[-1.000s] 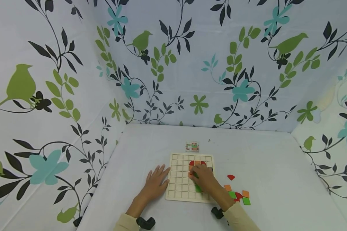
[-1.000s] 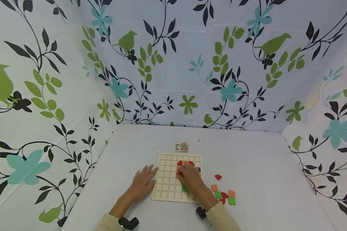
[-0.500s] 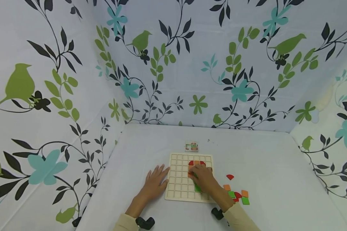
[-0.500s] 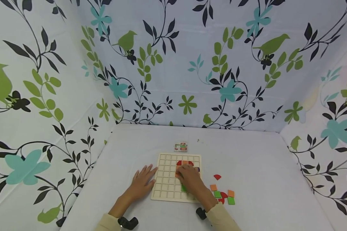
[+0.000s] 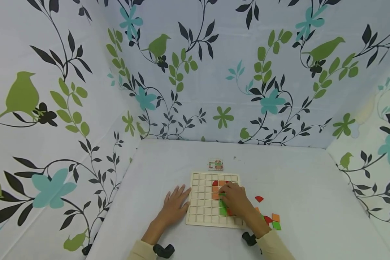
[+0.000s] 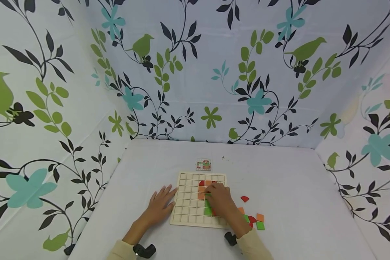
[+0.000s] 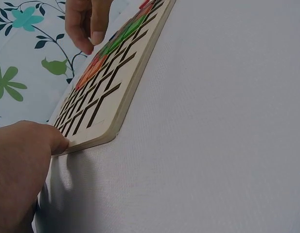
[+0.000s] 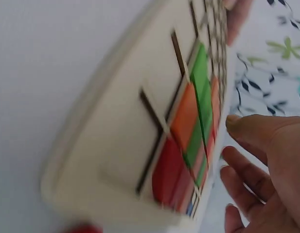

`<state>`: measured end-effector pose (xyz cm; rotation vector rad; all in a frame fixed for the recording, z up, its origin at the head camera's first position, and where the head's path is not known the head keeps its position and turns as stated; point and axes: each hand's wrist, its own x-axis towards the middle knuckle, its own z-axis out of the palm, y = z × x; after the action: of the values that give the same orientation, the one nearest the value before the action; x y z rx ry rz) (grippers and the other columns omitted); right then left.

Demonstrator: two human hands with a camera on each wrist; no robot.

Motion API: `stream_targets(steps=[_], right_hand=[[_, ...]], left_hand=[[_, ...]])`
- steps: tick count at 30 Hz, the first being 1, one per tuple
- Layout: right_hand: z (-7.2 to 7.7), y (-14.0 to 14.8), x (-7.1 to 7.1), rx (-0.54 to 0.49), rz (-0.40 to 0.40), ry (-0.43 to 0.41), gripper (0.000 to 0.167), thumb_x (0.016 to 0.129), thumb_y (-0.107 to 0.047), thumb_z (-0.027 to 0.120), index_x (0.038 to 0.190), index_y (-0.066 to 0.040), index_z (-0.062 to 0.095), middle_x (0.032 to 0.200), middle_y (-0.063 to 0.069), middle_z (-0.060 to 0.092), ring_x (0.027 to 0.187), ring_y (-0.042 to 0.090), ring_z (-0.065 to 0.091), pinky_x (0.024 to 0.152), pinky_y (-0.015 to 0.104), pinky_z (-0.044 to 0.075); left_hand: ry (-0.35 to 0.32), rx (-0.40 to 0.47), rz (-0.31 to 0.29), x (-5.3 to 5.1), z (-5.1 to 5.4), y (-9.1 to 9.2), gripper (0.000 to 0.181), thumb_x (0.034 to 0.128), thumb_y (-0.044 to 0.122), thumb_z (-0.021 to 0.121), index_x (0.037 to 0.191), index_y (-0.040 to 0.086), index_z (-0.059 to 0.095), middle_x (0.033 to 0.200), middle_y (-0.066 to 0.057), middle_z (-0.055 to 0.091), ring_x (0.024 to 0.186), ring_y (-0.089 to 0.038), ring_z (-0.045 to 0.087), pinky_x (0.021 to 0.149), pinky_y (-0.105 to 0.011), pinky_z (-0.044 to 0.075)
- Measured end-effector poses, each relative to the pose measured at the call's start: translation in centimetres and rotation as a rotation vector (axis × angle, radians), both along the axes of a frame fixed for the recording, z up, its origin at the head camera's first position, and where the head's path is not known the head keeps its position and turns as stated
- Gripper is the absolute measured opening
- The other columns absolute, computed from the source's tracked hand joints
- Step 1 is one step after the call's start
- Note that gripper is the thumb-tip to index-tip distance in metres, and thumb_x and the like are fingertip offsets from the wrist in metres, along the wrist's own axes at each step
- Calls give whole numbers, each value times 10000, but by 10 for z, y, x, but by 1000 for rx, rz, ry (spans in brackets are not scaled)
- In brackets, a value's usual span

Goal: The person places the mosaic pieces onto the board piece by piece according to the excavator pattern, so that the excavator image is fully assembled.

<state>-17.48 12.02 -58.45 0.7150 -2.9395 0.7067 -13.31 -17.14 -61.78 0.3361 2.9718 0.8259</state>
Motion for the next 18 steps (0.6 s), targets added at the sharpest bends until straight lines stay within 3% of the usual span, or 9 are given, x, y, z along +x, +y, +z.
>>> stream_targets(steps=[5,10,13,18], right_hand=[[8,38,4,-4,-182,-116,301,971,-248,781,1238,-122,718,1272,112,644,1177,328,593,963,572,493],[12,86,12,-37,-343,-213,437,933,-136,795,1327,-29,641,1345,248,564,1161,403,557,964,605,550],[6,106,15,-29,-364,-231,384,923,-95,778,1273,5,658,1294,281,582,1124,429,575,945,624,560],[-5,118,18,-71,-352,-237,255,960,-69,714,1205,2,690,1186,219,635,1081,380,602,960,581,567]], left_hand=[[-4,0,2,0,0,1,550,1070,281,565,1603,181,475,1698,-133,367,1598,-407,257,1247,-711,150],[-6,1,4,0,0,1,548,1068,273,568,1599,171,479,1696,-141,369,1595,-413,259,1247,-711,149],[0,12,4,0,-1,0,547,1065,261,573,1595,162,483,1690,-153,376,1590,-428,265,1241,-720,152],[60,42,-1,2,-3,1,541,1053,246,576,1578,140,503,1659,-197,413,1559,-474,298,1214,-752,163]])
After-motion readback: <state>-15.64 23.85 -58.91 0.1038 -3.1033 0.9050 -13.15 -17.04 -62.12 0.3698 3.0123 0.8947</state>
